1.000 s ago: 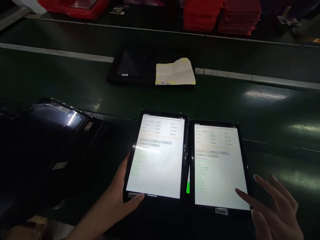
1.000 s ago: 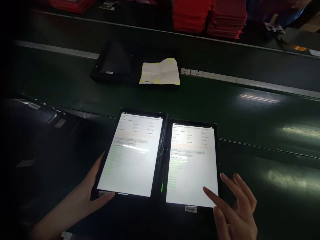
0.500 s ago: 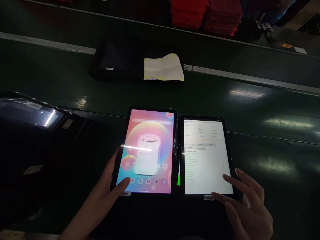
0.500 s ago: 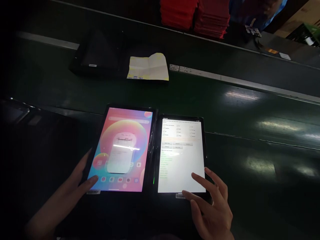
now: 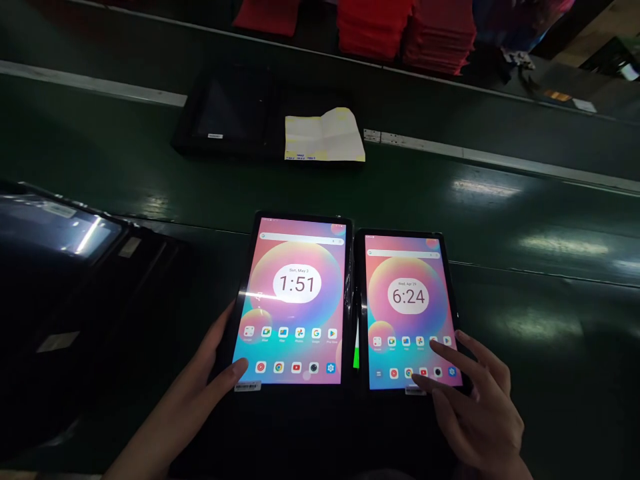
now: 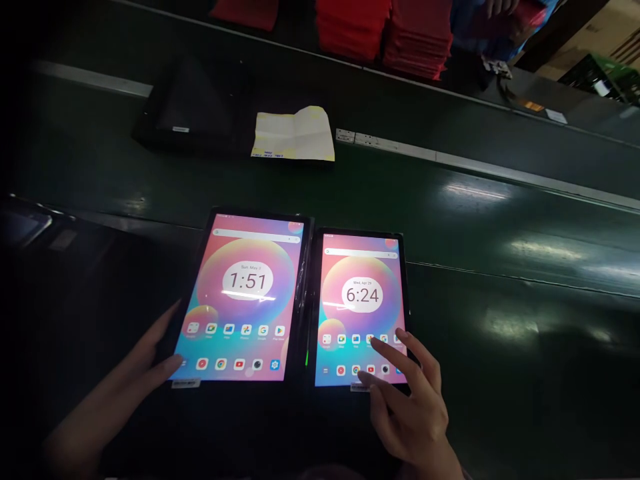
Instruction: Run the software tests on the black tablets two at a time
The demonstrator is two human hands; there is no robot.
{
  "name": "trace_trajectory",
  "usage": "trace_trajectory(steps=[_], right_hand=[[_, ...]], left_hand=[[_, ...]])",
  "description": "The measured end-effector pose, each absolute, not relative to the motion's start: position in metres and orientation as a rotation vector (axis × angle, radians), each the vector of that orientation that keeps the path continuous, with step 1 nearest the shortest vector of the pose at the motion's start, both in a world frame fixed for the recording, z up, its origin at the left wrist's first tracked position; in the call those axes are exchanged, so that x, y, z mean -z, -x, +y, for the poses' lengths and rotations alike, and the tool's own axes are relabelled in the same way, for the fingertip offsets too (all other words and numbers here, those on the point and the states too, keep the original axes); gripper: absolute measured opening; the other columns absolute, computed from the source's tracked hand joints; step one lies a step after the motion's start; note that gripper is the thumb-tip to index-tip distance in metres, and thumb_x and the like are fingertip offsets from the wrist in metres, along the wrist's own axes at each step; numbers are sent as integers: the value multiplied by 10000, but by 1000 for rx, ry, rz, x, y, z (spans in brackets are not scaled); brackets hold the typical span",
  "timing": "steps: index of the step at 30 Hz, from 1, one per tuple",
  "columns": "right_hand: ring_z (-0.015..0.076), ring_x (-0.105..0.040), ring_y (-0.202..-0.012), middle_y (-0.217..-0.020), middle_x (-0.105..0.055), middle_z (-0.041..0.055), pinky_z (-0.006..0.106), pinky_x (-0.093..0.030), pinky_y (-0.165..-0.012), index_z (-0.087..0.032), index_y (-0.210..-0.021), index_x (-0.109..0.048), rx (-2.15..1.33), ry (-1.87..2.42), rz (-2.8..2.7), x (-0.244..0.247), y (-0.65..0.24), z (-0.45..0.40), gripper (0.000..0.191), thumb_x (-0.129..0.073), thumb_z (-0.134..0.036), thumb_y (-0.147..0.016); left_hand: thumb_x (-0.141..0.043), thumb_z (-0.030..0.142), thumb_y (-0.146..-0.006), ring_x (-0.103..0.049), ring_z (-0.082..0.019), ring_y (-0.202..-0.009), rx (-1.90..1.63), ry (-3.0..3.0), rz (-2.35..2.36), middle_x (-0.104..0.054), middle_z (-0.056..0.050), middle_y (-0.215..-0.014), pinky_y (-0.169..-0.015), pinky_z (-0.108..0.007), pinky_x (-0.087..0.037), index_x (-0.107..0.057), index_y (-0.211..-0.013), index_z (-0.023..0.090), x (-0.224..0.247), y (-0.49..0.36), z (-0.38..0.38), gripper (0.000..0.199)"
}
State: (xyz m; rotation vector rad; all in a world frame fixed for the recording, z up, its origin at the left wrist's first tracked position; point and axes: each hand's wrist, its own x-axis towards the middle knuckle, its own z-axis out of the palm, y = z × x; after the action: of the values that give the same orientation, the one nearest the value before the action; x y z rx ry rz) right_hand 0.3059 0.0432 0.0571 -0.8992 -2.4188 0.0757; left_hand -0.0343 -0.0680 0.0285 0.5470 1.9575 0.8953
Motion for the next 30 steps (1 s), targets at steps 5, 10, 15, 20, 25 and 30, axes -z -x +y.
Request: trace_trajectory(steps=[5,10,15,20,25,30], right_hand=[[297,-583,-1350,-1168,-739,61,408,-582,-954,-278,-901,-812,-157,899,-2399,-63,-298,38,326,-572,-58,-905],[280,-526,-1409,-1181,-747,49,428,-512,-1092,-272,-963,-782,-151,878,-2445,-61,-279,34,280,-587,-73,-932],[287,-485,-1468,-1187,-765,58,454,-481,-1138,-261,-990,-768,-215,832,-2487,-58,-270,35,256,-606,-71,-937],[269,-477,-1476,-1164,-735,69,388,-488,-1103,-249,-947,-771,-205,762,-2505,-61,-276,41,265,-585,-61,-926],[251,-623,-1281,-1087,-711,69,358,-566,-981,-254,-941,-777,-218,789,-2437,-69,-274,43,255,-558,-127,-969],[172,-689,-723,-759,-663,12,296,-642,-713,-306,-902,-731,-546,885,-2222,-84,-271,19,281,-501,-277,-1061]], left_hand=[[-792,650,-811,-356,-394,-1594,-992,-460,1840,-438,-61,-1721,-1309,-502,-297,-358,-1683,300,-27,38,-69,1035],[-876,574,-741,-280,-396,-1620,-1047,-419,1782,-431,6,-1718,-1302,-492,-317,-560,-1565,362,-23,43,-74,908],[-908,514,-711,-303,-383,-1611,-1017,-403,1740,-459,20,-1698,-1253,-453,-407,-623,-1509,374,-19,55,-76,859],[-894,479,-723,-288,-384,-1612,-1026,-444,1705,-446,-29,-1704,-1238,-439,-420,-567,-1565,316,-19,57,-73,918],[-868,490,-755,-298,-369,-1611,-1033,-473,1791,-447,-46,-1706,-1257,-437,-381,-537,-1586,301,-22,43,-70,914],[-913,546,-683,-326,-364,-1608,-926,-407,1818,-446,-6,-1713,-1259,-450,-355,-561,-1557,351,-12,63,-75,963]])
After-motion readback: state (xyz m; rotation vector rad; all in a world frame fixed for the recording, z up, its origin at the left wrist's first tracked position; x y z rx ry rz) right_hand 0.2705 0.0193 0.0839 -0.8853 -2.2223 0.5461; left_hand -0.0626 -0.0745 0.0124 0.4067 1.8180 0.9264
